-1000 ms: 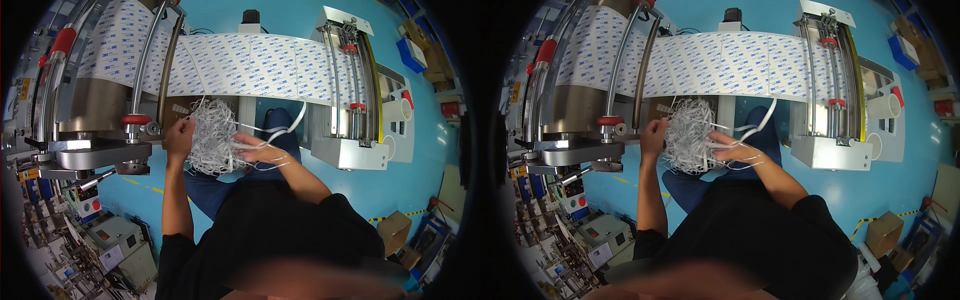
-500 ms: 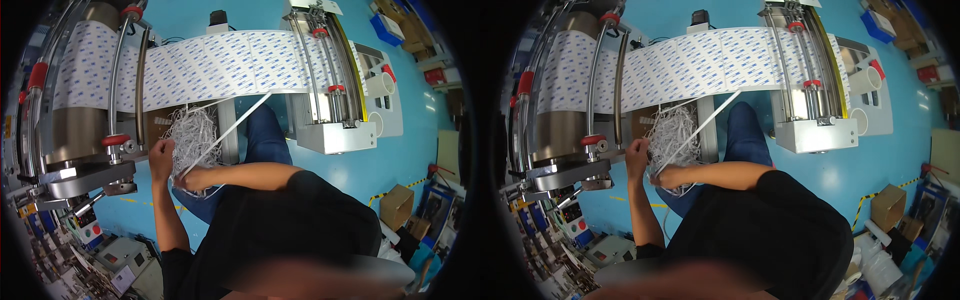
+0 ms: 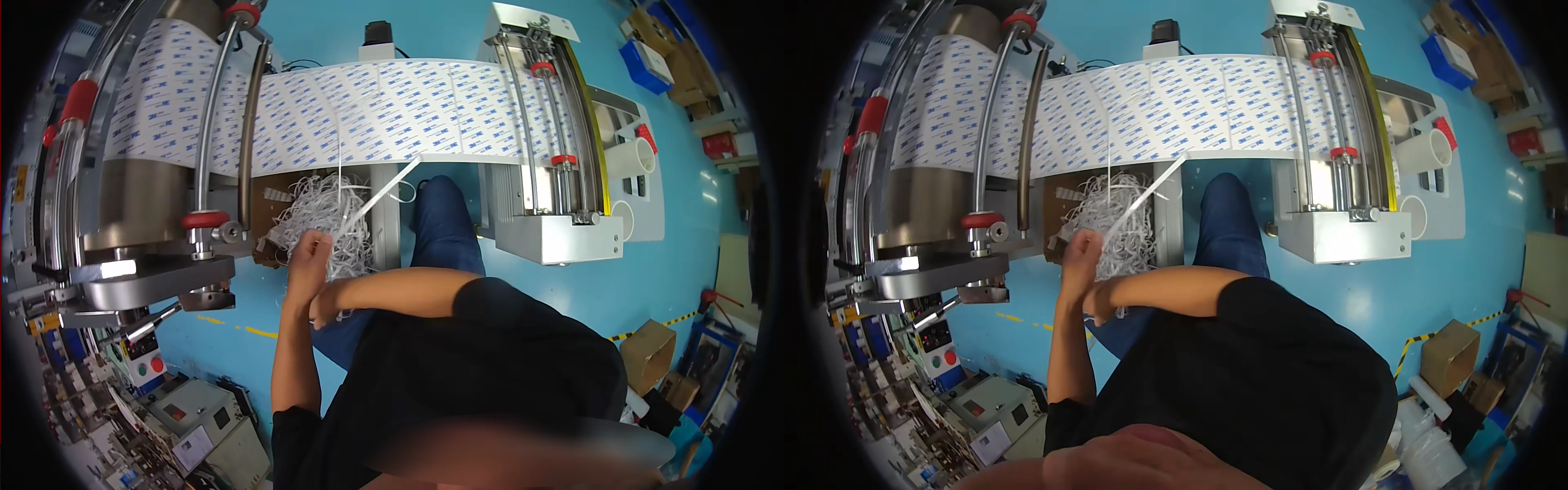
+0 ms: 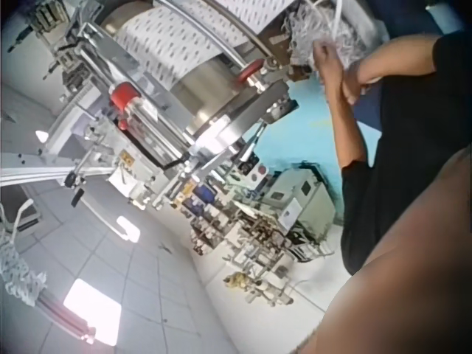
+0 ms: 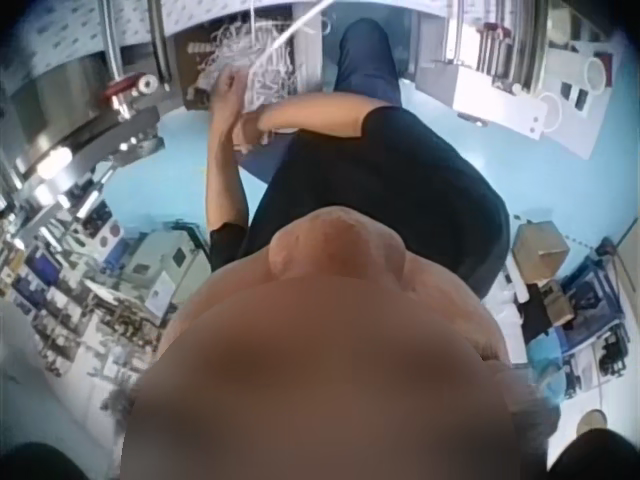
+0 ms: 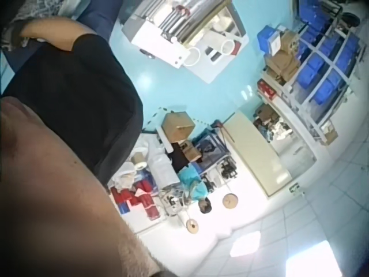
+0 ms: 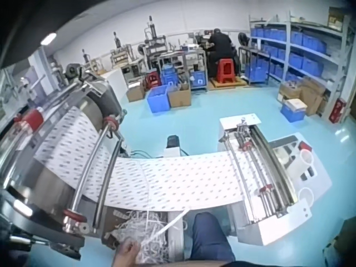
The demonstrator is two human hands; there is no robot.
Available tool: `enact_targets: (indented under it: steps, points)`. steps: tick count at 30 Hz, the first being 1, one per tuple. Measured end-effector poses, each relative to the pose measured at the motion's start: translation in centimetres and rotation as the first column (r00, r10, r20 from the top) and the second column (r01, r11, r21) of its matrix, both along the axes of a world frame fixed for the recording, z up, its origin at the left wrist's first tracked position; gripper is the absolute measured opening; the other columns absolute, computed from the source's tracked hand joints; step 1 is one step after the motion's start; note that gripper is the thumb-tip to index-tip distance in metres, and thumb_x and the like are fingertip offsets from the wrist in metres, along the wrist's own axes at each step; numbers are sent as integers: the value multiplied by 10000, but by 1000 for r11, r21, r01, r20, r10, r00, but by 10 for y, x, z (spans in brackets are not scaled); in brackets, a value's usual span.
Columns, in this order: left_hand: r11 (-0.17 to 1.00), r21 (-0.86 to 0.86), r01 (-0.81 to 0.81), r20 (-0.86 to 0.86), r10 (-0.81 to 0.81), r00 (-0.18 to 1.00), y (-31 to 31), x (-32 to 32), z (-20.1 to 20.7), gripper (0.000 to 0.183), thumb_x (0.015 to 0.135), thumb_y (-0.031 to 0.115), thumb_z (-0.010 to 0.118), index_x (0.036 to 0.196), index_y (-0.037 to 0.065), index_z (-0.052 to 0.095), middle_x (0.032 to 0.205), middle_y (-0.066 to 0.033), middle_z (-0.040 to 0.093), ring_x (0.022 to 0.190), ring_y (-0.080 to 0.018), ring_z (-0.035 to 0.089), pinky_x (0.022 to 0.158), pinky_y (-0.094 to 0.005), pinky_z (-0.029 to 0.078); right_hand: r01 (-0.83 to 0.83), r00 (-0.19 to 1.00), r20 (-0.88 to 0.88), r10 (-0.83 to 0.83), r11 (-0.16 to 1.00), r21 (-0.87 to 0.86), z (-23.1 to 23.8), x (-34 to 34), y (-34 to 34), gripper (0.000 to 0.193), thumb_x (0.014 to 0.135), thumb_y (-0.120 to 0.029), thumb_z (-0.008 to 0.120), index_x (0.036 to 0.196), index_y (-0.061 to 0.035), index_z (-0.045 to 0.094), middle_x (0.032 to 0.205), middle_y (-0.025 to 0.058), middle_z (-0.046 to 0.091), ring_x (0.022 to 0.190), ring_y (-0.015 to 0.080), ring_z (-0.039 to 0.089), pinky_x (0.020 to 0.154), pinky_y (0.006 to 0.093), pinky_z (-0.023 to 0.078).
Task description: Operating an industrial manufacturing machine to process, clear scrap, and stack adhesive sheets.
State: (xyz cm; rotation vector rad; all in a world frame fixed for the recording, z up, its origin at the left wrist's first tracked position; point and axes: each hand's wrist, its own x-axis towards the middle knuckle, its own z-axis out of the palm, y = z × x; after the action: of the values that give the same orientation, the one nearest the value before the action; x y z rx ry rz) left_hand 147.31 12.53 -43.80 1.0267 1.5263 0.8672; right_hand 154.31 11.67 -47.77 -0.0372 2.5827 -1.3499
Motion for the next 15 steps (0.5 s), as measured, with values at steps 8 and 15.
enact_targets:
  steps: [8, 15]
  points:
    - [919, 130, -371, -19, 377, 926, -10, -38, 5, 135, 973, 176, 552, 887, 72, 560, 652, 74, 453, 566, -11, 387, 503, -199, 313, 483, 764, 330, -554, 152, -863, -34, 157, 78, 630, 789, -153, 747, 1341, -36, 467, 1131, 65, 586, 1028, 156, 549, 897, 307, 462]
    - [876, 38, -481, 124, 474, 872, -25, -33, 6, 112, 971, 173, 557, 906, 82, 558, 598, 53, 437, 510, -31, 369, 485, -196, 292, 498, 517, 429, -740, -147, -854, -5, 261, 83, 688, 814, -92, 725, 1412, -43, 390, 1158, 98, 583, 1049, 173, 573, 922, 315, 474]
